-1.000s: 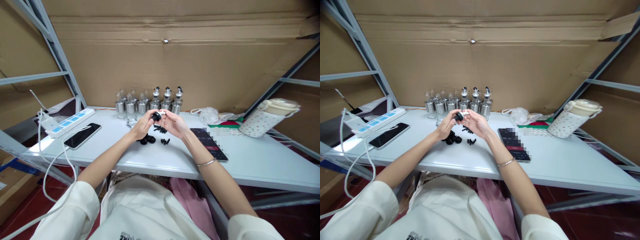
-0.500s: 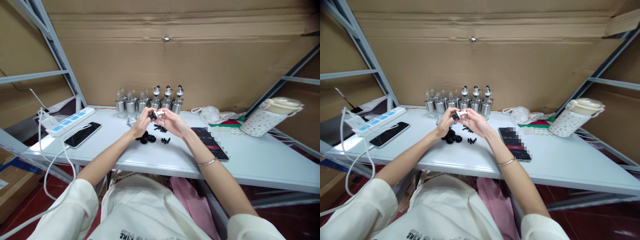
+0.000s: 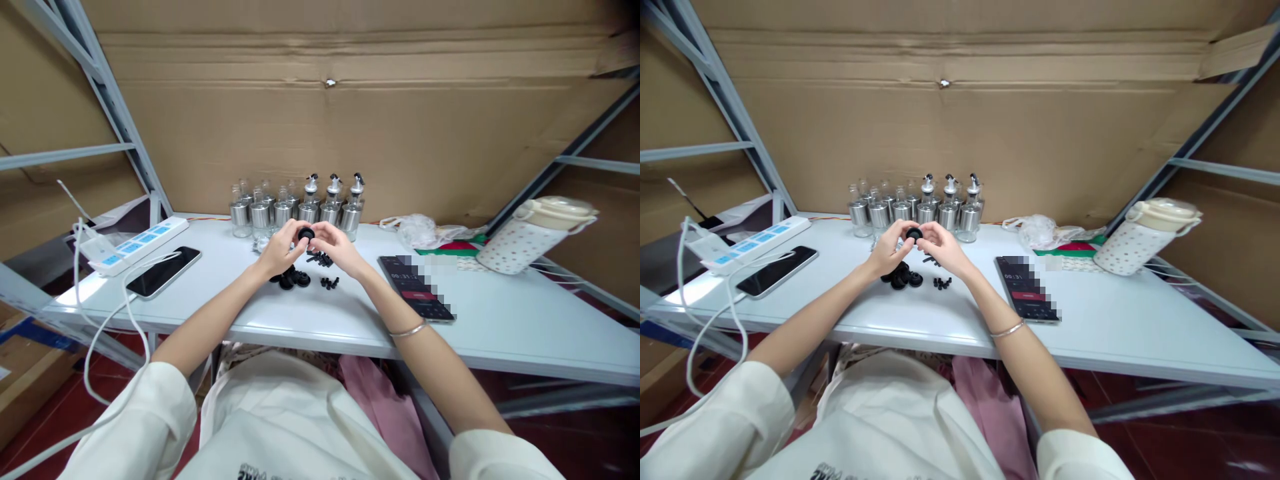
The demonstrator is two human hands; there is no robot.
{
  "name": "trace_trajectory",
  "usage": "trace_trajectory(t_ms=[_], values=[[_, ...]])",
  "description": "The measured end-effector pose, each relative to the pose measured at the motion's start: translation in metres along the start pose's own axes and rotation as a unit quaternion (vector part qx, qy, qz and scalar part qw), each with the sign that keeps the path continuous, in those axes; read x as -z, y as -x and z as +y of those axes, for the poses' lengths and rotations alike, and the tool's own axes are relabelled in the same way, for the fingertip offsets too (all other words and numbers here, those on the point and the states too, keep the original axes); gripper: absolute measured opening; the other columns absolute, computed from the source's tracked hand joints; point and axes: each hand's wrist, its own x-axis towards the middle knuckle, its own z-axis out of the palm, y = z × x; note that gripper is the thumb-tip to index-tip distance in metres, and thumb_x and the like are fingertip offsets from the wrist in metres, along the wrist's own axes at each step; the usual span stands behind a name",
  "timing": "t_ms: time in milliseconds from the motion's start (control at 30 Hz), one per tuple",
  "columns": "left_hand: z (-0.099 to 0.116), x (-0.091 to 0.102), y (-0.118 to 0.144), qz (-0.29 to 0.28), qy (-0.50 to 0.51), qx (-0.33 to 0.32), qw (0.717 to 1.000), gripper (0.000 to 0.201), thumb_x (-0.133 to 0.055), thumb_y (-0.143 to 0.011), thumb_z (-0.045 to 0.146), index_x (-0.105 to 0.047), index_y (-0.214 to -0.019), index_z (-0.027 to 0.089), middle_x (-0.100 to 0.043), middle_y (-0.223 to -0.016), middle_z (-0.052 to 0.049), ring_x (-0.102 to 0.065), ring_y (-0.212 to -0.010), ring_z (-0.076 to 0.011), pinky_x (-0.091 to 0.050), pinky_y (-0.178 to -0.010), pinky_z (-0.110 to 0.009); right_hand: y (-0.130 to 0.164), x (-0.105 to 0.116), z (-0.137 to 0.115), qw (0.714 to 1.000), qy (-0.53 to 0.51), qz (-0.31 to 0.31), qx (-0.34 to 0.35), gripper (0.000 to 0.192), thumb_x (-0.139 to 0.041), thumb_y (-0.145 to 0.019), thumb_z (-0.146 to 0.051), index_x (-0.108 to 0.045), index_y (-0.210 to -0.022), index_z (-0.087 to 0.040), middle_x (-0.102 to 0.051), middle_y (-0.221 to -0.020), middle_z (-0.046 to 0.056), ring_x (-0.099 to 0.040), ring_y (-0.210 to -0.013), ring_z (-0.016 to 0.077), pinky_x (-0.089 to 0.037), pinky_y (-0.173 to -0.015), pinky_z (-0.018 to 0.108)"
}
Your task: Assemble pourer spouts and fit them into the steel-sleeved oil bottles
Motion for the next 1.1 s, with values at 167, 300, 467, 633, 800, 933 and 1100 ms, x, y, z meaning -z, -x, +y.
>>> trace_trajectory(t_ms=[167,300,467,633,800,933,1100], values=[[0.0007,0.0009,0.0003,-0.014,-0.013,0.043,0.999,0.028,-0.042,-0.087,0.038,-0.048,-0.106,0.018,-0.059,-0.091,-0.003,-0.056,-0.071,-0.0142,-0.045,-0.073,-0.029,-0.0009,-0.0001,0.0006,0.999,-0.003,0.036,0.015,0.023,-0.065,-0.066,-0.024,-0.053,-0.085,-0.021,-0.06,-0.078,-0.002,-0.059,-0.075,0.0138,-0.05,-0.074,0.032],[0.0022,0.0044,-0.0011,-0.037,-0.025,0.071,0.996,0.024,-0.04,-0.083,0.041,-0.048,-0.089,0.019,-0.06,-0.079,-0.002,-0.056,-0.067,-0.0154,-0.043,-0.07,-0.029,-0.0008,0.0004,0.0012,0.999,-0.016,0.034,0.019,0.026,-0.067,-0.064,-0.023,-0.053,-0.086,-0.021,-0.06,-0.076,-0.002,-0.06,-0.074,0.014,-0.051,-0.074,0.032],[0.0035,0.0063,-0.0029,-0.071,-0.048,0.078,0.993,0.026,-0.04,-0.08,0.043,-0.046,-0.072,0.019,-0.056,-0.064,0.0,-0.051,-0.058,-0.0151,-0.039,-0.066,-0.028,0.0004,-0.0005,0.0019,1.0,0.001,0.022,0.013,0.033,-0.068,-0.063,-0.023,-0.057,-0.094,-0.021,-0.063,-0.078,-0.001,-0.062,-0.075,0.015,-0.052,-0.076,0.033],[0.002,0.0066,-0.0026,-0.103,-0.058,0.091,0.989,0.025,-0.042,-0.077,0.039,-0.05,-0.066,0.018,-0.053,-0.054,0.001,-0.046,-0.051,-0.0134,-0.032,-0.056,-0.025,0.0021,-0.0019,0.0002,1.0,0.019,0.017,0.005,0.031,-0.069,-0.061,-0.022,-0.06,-0.09,-0.02,-0.066,-0.082,0.002,-0.064,-0.077,0.0163,-0.053,-0.076,0.033],[0.0026,0.009,-0.0018,-0.109,-0.056,0.099,0.987,0.026,-0.043,-0.075,0.036,-0.058,-0.069,0.016,-0.056,-0.056,0.001,-0.047,-0.051,-0.0124,-0.032,-0.054,-0.024,0.0038,-0.003,-0.003,1.0,0.012,0.011,0.0,0.028,-0.069,-0.063,-0.024,-0.061,-0.09,-0.02,-0.068,-0.082,0.003,-0.065,-0.078,0.0174,-0.053,-0.08,0.035],[0.0041,0.0092,-0.0015,-0.112,-0.051,0.108,0.987,0.023,-0.043,-0.072,0.036,-0.055,-0.066,0.016,-0.055,-0.056,0.001,-0.045,-0.051,-0.0117,-0.03,-0.052,-0.023,0.0037,-0.0042,0.0002,1.0,0.01,0.011,-0.002,0.026,-0.069,-0.061,-0.022,-0.059,-0.085,-0.02,-0.067,-0.077,0.001,-0.064,-0.071,0.0155,-0.053,-0.071,0.032],[0.0034,0.0074,-0.0016,-0.1,-0.026,0.105,0.989,0.022,-0.042,-0.068,0.036,-0.041,-0.055,0.018,-0.048,-0.05,0.002,-0.04,-0.048,-0.0101,-0.026,-0.05,-0.023,0.0039,-0.0073,0.0031,1.0,-0.001,0.009,-0.011,0.026,-0.069,-0.058,-0.021,-0.052,-0.077,-0.021,-0.063,-0.068,-0.003,-0.059,-0.06,0.0117,-0.049,-0.058,0.026]])
